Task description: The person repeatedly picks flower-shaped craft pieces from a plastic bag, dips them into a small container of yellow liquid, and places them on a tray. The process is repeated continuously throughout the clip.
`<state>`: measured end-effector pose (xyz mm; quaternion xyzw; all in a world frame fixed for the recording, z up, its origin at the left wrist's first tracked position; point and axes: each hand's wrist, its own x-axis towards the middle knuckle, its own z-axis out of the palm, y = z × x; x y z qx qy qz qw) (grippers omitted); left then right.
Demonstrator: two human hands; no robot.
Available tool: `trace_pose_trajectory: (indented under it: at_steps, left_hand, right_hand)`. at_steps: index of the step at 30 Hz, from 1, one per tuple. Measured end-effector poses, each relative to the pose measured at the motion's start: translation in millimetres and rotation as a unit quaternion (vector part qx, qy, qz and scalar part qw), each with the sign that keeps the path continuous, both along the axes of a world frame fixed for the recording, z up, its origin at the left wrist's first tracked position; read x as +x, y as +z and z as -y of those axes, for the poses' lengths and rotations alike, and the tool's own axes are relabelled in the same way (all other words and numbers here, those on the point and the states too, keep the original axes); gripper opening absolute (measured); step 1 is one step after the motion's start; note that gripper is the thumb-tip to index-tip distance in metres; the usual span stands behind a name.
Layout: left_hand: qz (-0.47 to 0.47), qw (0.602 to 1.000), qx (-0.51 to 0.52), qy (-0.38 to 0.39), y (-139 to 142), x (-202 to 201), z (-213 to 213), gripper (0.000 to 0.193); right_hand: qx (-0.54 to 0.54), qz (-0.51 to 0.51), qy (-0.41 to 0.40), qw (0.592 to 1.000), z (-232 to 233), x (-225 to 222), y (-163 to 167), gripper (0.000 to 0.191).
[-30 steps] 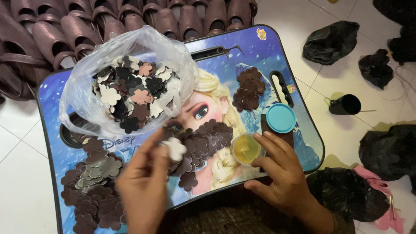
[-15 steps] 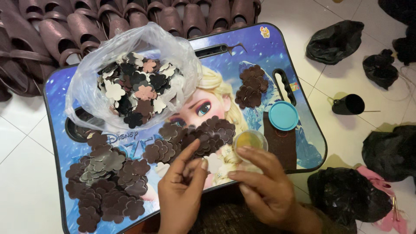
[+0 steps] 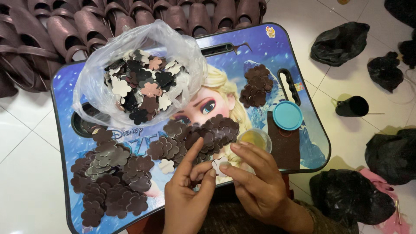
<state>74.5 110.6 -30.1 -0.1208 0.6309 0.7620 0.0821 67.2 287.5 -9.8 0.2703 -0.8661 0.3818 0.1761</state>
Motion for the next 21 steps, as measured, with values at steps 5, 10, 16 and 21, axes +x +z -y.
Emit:
trace_pose_trajectory:
  at_steps: [5, 10, 16, 21]
  left_hand:
    - [-0.005, 1.000, 0.008, 0.009, 1.0, -0.4, -0.6, 0.074]
    - [-0.004, 1.000, 0.013, -0.003, 1.0, 0.8, 2.8, 0.081]
    - [0.002, 1.000, 0.010, -0.017, 0.5, 1.2, 3.2, 0.086]
    - [0.010, 1.000, 0.005, -0.014, -3.8, 2.8, 5.0, 0.088]
  right_hand:
    - [0.040, -0.037, 0.009, 0.998, 0.0, -1.6, -3.2, 0.040]
    - [0.079, -0.068, -0.029, 0.994, -1.0, -2.4, -2.4, 0.040]
    - [0.075, -0.071, 0.003, 0.995, 1.0, -2.4, -3.3, 0.041]
    - [0.088, -0.066, -0.025, 0.994, -1.7, -0.8, -4.5, 0.040]
